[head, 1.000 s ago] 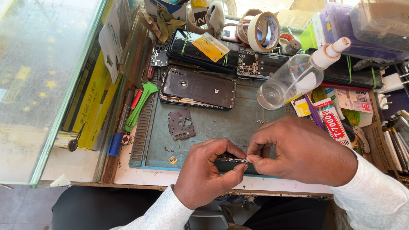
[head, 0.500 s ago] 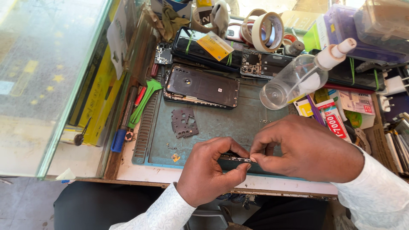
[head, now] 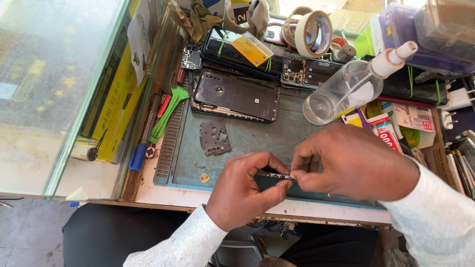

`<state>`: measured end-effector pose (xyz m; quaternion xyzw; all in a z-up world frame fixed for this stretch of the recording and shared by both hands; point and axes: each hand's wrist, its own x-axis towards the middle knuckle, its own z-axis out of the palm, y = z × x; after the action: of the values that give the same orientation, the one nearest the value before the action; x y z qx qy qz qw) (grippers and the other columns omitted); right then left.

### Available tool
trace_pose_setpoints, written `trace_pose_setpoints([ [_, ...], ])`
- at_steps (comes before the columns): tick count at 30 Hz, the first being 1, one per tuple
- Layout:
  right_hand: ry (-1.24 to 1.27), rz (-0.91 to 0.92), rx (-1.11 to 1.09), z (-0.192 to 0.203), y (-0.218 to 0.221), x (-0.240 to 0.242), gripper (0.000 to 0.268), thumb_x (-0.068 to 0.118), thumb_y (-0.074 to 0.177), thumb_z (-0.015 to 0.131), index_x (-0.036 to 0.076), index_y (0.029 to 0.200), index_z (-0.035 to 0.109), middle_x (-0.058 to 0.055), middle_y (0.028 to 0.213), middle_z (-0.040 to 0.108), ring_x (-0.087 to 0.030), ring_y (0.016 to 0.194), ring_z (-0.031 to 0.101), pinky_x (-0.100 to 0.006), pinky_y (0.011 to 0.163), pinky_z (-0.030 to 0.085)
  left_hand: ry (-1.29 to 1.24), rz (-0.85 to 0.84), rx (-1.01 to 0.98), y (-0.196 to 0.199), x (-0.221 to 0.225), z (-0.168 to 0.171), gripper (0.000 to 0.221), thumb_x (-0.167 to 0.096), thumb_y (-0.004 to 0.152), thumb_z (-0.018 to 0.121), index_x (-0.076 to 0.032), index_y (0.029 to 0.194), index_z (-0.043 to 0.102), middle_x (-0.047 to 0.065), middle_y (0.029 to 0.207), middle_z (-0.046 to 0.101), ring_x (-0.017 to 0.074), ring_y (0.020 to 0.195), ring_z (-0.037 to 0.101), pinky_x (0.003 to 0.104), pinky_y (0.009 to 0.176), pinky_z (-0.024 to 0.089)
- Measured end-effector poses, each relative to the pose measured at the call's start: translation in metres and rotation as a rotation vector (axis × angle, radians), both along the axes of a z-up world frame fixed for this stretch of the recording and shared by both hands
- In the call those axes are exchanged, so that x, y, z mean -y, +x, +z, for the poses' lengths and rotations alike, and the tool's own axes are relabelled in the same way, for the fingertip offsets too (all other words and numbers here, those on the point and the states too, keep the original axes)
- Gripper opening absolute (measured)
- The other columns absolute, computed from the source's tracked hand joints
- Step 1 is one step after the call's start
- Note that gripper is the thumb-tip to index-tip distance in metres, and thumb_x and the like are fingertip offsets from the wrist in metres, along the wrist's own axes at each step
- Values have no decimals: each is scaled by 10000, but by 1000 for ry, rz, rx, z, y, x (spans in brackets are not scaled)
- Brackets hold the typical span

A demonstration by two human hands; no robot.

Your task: The person repairs a disassembled smartphone by connecting internal ribbon cables and repositioning components. They use tweezers to carefully align and press down connectors on the motherboard, then handle the phone's back cover and a metal shielding plate.

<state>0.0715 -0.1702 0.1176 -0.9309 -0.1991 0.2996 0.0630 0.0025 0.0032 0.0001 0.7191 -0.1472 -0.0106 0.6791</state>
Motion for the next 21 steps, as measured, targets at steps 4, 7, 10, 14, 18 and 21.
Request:
trace_pose_setpoints([
  [4, -40, 2, -56, 4, 6, -4, 305, 402, 764, 771, 153, 935, 815, -47, 771, 807, -187, 705, 784, -341, 694, 587, -2, -1, -18, 0, 0, 2, 207, -170, 798, 778, -17, 929, 727, 87, 830, 761, 136, 761, 725, 288, 708, 560],
  [7, -36, 13, -81, 4, 7, -3, 301, 394, 769, 766, 145, 929, 819, -43, 756, 807, -180, 693, 781, -344, 687, 584, -9, -2, -27, -1, 0, 2, 208, -167, 799, 773, -15, 932, 725, 87, 832, 764, 125, 759, 716, 285, 709, 557],
  [10, 38, 41, -86, 3, 8, -1, 294, 381, 765, 766, 130, 907, 825, -48, 729, 808, -173, 676, 768, -333, 673, 588, -5, 0, -21, -1, 0, 3, 204, -162, 793, 770, -14, 926, 724, 86, 830, 765, 121, 754, 716, 283, 702, 557],
  [14, 80, 25, -111, 0, 8, 1, 291, 364, 761, 767, 111, 897, 820, -55, 713, 808, -169, 651, 765, -324, 660, 591, 0, 4, 6, -2, 0, 3, 201, -160, 791, 771, -14, 920, 724, 86, 827, 761, 131, 751, 723, 287, 700, 560],
  [18, 70, 37, -102, 0, 8, 0, 289, 363, 756, 767, 115, 894, 816, -54, 709, 803, -166, 639, 776, -324, 659, 589, 28, 7, -1, -2, 0, 2, 204, -170, 787, 777, -16, 913, 728, 86, 813, 759, 148, 728, 721, 300, 682, 559],
  [21, 27, 19, -98, 1, 8, -1, 289, 362, 743, 777, 115, 887, 815, -57, 709, 800, -178, 643, 769, -335, 665, 580, 2, -6, 1, -1, 0, 2, 195, -167, 794, 771, -18, 912, 726, 81, 832, 765, 144, 763, 739, 299, 709, 574],
])
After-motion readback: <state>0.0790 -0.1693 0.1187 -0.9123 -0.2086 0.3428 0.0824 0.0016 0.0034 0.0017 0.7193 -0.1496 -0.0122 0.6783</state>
